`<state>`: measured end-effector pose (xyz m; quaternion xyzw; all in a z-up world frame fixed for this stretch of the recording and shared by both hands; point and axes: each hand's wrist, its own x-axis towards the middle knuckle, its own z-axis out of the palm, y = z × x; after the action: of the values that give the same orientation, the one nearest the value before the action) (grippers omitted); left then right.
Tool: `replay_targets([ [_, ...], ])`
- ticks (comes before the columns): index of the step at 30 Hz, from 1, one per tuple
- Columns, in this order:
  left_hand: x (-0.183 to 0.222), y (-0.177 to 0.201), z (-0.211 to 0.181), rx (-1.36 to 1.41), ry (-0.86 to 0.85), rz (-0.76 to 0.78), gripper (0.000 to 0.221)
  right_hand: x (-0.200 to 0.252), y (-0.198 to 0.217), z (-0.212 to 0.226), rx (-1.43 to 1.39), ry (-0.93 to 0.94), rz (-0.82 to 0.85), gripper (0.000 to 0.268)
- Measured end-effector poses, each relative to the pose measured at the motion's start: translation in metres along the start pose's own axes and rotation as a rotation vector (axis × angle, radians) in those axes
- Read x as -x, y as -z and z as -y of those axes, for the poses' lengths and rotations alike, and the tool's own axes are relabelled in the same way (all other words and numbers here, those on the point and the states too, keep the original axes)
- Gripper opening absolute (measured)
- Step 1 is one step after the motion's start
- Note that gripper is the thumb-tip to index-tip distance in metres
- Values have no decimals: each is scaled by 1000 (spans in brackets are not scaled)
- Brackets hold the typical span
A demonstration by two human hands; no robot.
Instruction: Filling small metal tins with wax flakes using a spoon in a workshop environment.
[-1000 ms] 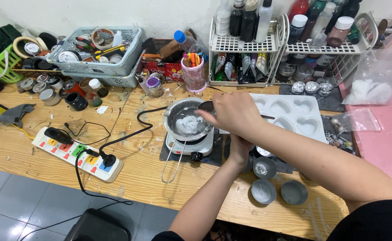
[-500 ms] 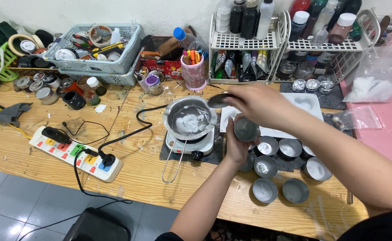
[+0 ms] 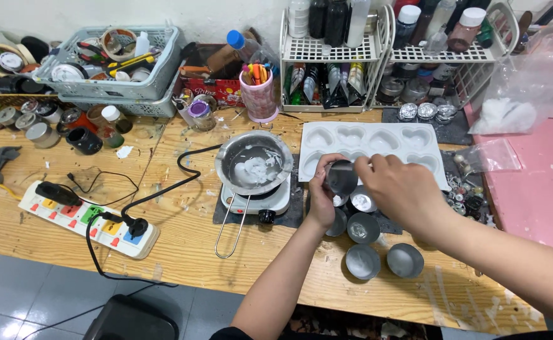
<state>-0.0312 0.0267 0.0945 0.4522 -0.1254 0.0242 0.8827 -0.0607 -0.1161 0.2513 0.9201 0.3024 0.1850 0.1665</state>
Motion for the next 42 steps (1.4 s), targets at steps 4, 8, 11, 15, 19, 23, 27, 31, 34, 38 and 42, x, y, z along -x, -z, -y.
replay_targets([
  [4,-2,5,5,48,-53,15,49,1,-7,0,18,103,-21,25],
  [8,0,5,4,126,8,31,49,7,5,-7,-148,35,65,31],
  [11,-1,1,-1,91,77,-13,49,10,22,-11,-266,-19,38,36],
  [15,0,-3,-11,78,66,-24,44,14,6,-5,-339,-99,265,19],
  [19,1,-8,-9,-7,-135,86,51,13,-8,4,-302,-109,296,19],
  [23,4,-9,-3,-11,-199,23,52,10,-12,8,-322,-87,217,17],
  [27,3,-11,-4,-49,-281,35,49,12,-9,10,-294,-78,201,16],
  [31,1,-7,10,-129,-350,13,48,17,-30,18,-308,-72,77,13],
  [34,1,-3,18,-201,-373,-2,50,14,-30,19,-328,-64,165,12],
  [38,0,-2,17,-218,-281,-18,49,10,-27,21,-335,-51,189,10],
  [42,-2,-1,17,-180,-141,52,48,12,-30,15,-364,-71,232,11],
])
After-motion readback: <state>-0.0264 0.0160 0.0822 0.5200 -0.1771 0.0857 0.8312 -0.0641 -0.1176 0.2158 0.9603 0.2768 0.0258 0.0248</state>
